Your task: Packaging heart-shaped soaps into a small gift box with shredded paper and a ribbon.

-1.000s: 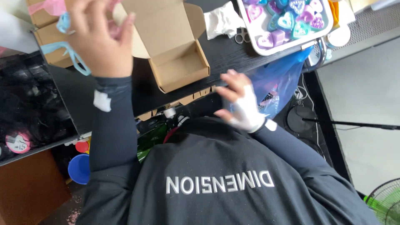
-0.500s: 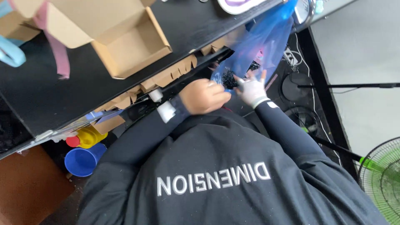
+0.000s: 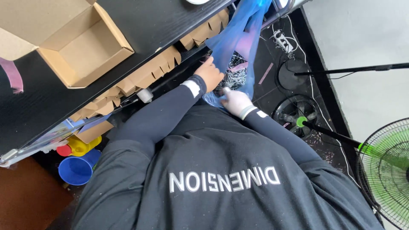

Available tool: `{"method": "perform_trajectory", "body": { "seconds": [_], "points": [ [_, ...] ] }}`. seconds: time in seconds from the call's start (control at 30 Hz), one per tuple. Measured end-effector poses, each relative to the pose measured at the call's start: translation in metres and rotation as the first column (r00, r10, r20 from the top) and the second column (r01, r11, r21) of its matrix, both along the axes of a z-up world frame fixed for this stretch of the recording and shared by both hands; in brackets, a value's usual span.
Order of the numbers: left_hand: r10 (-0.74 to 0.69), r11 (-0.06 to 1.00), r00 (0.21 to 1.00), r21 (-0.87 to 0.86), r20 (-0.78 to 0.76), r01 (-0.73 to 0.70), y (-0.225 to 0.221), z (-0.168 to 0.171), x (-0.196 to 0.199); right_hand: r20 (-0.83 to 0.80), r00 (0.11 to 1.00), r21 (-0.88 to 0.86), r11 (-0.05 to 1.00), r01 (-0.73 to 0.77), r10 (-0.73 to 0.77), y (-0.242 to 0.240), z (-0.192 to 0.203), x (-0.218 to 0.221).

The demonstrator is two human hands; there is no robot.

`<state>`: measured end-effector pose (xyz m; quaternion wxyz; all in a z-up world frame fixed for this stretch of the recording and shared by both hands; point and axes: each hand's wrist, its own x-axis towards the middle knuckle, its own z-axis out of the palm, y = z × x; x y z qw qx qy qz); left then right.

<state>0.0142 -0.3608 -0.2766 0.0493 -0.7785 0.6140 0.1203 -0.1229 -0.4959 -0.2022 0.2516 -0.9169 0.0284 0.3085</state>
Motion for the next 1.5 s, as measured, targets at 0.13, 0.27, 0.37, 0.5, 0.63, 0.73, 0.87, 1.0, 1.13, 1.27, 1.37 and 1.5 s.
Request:
{"method": "perform_trajectory", "body": {
  "seconds": [0.13, 0.27, 0.37, 0.5, 0.63, 0.73, 0.87, 1.0, 1.13, 1.27, 1.37, 1.5],
  "points": [
    [0.026, 0.999, 0.999, 0.036, -0.030, -0.025, 0.018, 0.049, -0.007, -0.024, 0.988, -0.007, 0.988, 0.155, -0.155, -0.029, -0.022, 0.013],
    [-0.060, 0.998, 0.998, 0.007, -0.015, 0.060, 0.039, 0.067, -0.018, 0.157, 0.988, 0.152, 0.988, -0.026, 0.002, -0.051, -0.055, 0.045],
    [-0.137, 0.989, 0.990, 0.051, -0.024, 0.138, 0.048, 0.047, -0.028, 0.025, 1.000, 0.331, 0.944, -0.001, -0.008, -0.047, -0.065, 0.070],
    [-0.232, 0.961, 0.971, 0.140, -0.058, 0.238, 0.045, 0.038, -0.042, -0.081, 0.996, 0.032, 0.999, -0.037, 0.040, -0.026, -0.115, 0.083],
    [-0.228, 0.959, 0.969, 0.150, -0.094, 0.240, 0.037, 0.034, -0.051, -0.008, 0.968, -0.139, 0.958, -0.250, 0.251, 0.007, -0.141, 0.088],
    [-0.192, 0.944, 0.972, 0.245, -0.132, 0.220, 0.035, 0.026, -0.049, -0.108, 0.966, -0.191, 0.949, -0.250, 0.233, 0.017, -0.168, 0.091],
    [0.573, 0.797, 0.498, 0.303, -0.650, -0.522, 0.040, 0.031, -0.047, 0.000, 0.960, -0.326, 0.908, -0.265, 0.280, -0.005, -0.232, 0.086],
    [0.695, 0.690, 0.429, 0.369, -0.577, -0.622, 0.036, 0.076, -0.030, 0.219, 0.955, -0.203, 0.967, -0.155, 0.199, -0.041, -0.191, 0.087],
    [0.736, 0.520, 0.244, 0.297, -0.632, -0.801, 0.030, 0.032, -0.014, -0.035, 0.891, 0.392, 0.814, 0.429, -0.453, -0.058, -0.124, 0.076],
    [0.668, 0.295, 0.021, 0.239, -0.744, -0.925, 0.030, 0.029, -0.006, -0.476, 0.708, 0.723, 0.225, 0.653, -0.522, -0.063, -0.099, 0.069],
    [0.665, 0.401, 0.110, 0.229, -0.738, -0.887, 0.033, 0.001, -0.006, -0.308, 0.836, 0.781, 0.381, 0.495, -0.455, -0.055, -0.085, 0.069],
    [0.501, 0.677, 0.447, 0.014, -0.741, -0.736, 0.044, -0.052, -0.009, -0.526, 0.772, 0.824, 0.011, 0.567, -0.357, -0.039, -0.118, 0.071]
  ]
}}
